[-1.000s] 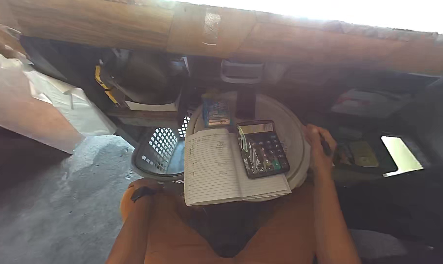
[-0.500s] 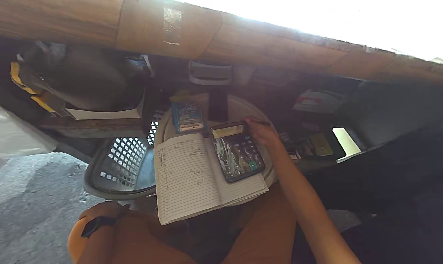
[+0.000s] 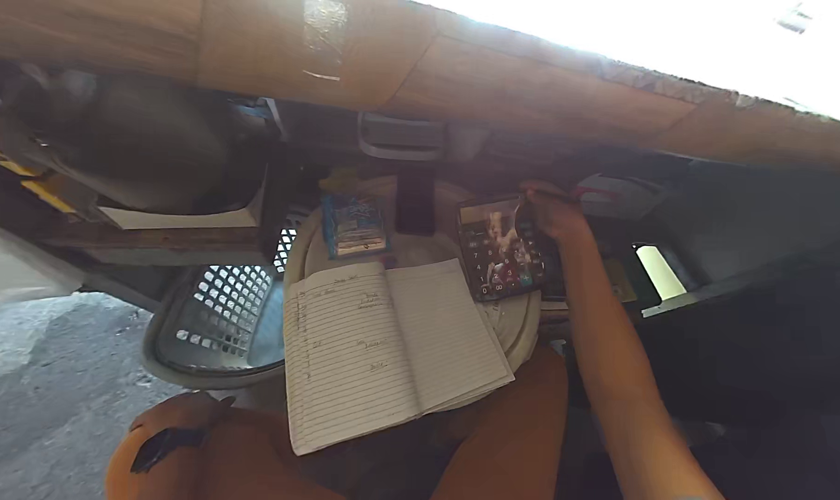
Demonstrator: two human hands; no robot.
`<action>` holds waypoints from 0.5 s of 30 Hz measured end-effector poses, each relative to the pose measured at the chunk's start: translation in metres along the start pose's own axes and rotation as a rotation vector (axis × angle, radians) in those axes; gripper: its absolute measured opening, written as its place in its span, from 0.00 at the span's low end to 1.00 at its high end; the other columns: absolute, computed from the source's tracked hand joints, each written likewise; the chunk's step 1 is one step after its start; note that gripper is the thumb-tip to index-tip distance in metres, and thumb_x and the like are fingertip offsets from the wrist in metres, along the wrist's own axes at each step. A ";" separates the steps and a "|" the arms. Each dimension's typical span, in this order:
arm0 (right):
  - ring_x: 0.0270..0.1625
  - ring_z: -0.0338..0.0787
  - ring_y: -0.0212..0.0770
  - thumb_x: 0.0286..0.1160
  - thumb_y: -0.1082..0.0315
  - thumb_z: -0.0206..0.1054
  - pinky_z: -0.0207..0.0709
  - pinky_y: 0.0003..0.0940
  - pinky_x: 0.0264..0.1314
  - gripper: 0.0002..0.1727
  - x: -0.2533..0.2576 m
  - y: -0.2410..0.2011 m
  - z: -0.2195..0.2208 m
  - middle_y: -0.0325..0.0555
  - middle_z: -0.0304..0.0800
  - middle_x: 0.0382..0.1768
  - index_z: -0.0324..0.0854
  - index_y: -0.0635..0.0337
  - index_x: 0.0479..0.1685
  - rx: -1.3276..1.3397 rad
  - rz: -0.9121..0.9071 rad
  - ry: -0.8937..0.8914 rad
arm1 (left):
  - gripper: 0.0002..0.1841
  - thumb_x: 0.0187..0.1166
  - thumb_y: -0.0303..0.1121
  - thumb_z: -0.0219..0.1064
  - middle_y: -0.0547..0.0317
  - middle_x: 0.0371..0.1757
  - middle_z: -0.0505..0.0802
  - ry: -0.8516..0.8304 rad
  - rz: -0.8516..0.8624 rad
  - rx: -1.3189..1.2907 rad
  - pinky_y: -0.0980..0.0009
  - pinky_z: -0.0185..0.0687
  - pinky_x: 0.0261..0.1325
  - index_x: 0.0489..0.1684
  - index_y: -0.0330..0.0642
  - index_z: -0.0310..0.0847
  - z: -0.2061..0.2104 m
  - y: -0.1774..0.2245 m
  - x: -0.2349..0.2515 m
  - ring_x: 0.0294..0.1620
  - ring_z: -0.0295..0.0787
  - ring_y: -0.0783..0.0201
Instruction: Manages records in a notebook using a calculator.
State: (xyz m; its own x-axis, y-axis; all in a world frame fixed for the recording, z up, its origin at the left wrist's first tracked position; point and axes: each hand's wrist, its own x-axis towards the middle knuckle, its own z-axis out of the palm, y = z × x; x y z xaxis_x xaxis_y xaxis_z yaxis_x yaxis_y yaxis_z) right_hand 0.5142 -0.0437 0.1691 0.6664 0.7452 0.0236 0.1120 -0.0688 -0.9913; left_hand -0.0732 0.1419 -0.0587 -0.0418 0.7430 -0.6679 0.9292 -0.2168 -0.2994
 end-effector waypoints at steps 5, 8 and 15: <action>0.47 0.85 0.31 0.88 0.76 0.54 0.81 0.27 0.53 0.15 0.027 0.021 -0.005 0.46 0.85 0.52 0.76 0.69 0.67 -0.080 0.031 -0.006 | 0.41 0.82 0.69 0.52 0.36 0.66 0.90 -0.024 -0.021 0.034 0.34 0.67 0.76 0.57 0.32 0.88 0.002 -0.003 0.005 0.74 0.82 0.39; 0.56 0.83 0.32 0.89 0.74 0.55 0.78 0.28 0.58 0.16 0.033 0.035 0.001 0.47 0.85 0.62 0.78 0.65 0.69 -0.101 0.067 0.014 | 0.41 0.81 0.69 0.53 0.35 0.65 0.90 -0.019 -0.036 0.021 0.34 0.68 0.75 0.56 0.32 0.89 0.003 -0.005 0.004 0.74 0.83 0.39; 0.67 0.80 0.38 0.94 0.62 0.52 0.74 0.33 0.66 0.21 0.032 0.024 0.002 0.49 0.79 0.74 0.72 0.58 0.79 -0.150 0.181 0.091 | 0.42 0.81 0.70 0.52 0.36 0.66 0.90 -0.026 -0.034 0.047 0.34 0.69 0.73 0.57 0.34 0.89 -0.003 -0.003 -0.006 0.73 0.83 0.39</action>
State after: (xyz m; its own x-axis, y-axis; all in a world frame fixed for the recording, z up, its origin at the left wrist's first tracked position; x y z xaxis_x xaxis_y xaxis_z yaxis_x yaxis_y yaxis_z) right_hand 0.5368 -0.0206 0.1454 0.7484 0.6495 -0.1346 0.0879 -0.2982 -0.9504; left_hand -0.0749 0.1400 -0.0519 -0.0831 0.7340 -0.6740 0.9087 -0.2219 -0.3537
